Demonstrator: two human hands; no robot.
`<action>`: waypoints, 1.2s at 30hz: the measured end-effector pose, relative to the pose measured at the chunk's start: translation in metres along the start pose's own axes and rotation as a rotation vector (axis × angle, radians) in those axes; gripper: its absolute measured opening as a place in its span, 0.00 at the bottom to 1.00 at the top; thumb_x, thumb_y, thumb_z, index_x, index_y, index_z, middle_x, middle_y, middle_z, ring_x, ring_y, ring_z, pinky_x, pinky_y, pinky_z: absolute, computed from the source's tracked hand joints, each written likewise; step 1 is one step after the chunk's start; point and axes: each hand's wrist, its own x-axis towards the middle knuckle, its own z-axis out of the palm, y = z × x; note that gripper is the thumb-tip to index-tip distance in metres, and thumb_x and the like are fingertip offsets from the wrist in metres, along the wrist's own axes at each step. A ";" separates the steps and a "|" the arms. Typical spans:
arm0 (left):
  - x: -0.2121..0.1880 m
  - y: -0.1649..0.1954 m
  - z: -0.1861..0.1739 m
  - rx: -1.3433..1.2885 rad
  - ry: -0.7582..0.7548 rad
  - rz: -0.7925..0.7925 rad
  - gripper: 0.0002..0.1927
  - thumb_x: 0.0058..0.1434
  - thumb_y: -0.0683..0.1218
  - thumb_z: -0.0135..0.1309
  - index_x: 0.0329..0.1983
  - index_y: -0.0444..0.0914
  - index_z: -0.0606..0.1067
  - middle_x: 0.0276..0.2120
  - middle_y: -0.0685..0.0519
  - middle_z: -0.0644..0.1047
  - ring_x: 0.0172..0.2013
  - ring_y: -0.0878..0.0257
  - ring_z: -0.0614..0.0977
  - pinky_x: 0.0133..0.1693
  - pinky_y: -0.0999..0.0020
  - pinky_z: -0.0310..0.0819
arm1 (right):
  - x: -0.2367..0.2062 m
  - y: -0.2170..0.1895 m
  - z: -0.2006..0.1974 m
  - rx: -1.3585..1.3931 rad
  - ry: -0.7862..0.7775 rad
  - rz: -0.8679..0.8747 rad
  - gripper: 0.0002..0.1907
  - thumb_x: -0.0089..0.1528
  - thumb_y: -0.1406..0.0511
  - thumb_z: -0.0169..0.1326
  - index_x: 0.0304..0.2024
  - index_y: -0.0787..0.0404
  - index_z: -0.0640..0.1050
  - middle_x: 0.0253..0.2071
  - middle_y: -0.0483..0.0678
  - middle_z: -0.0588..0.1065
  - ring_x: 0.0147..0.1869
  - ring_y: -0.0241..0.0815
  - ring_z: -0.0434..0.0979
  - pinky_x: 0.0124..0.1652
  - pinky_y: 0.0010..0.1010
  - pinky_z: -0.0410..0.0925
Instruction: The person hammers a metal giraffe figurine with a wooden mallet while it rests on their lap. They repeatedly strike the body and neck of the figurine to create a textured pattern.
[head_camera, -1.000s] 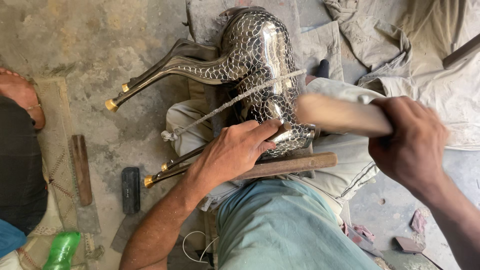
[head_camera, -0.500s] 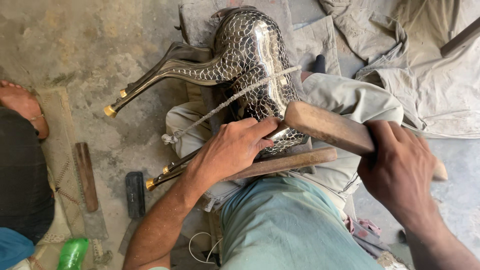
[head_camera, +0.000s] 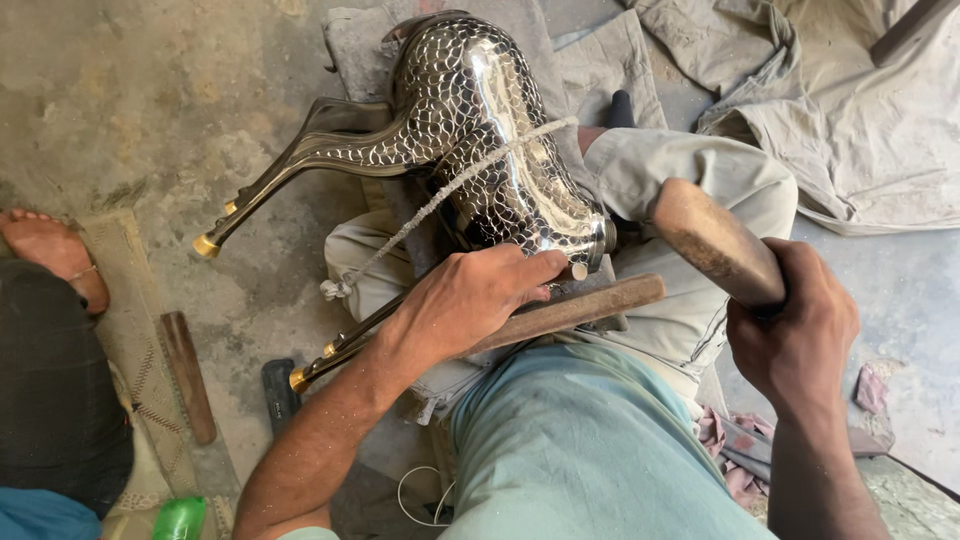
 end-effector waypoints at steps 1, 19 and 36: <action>-0.001 0.000 0.001 0.010 0.007 0.014 0.19 0.62 0.44 0.62 0.56 0.43 0.74 0.27 0.47 0.76 0.29 0.52 0.84 0.29 0.58 0.79 | -0.002 -0.001 0.000 0.004 0.011 -0.017 0.15 0.61 0.70 0.60 0.50 0.64 0.76 0.42 0.56 0.78 0.44 0.57 0.80 0.45 0.41 0.70; -0.002 -0.005 -0.002 -0.011 0.033 0.055 0.20 0.63 0.44 0.61 0.57 0.40 0.72 0.30 0.45 0.76 0.32 0.48 0.82 0.33 0.55 0.76 | -0.042 0.021 0.028 0.124 0.116 -0.010 0.14 0.64 0.71 0.59 0.52 0.68 0.76 0.41 0.56 0.78 0.44 0.44 0.81 0.45 0.34 0.72; -0.021 -0.014 -0.014 -0.111 0.217 -0.009 0.22 0.63 0.42 0.65 0.59 0.40 0.72 0.38 0.47 0.80 0.36 0.53 0.85 0.37 0.62 0.79 | -0.024 -0.008 0.015 0.114 -0.094 0.162 0.17 0.62 0.69 0.62 0.52 0.67 0.75 0.38 0.57 0.79 0.40 0.48 0.82 0.43 0.36 0.72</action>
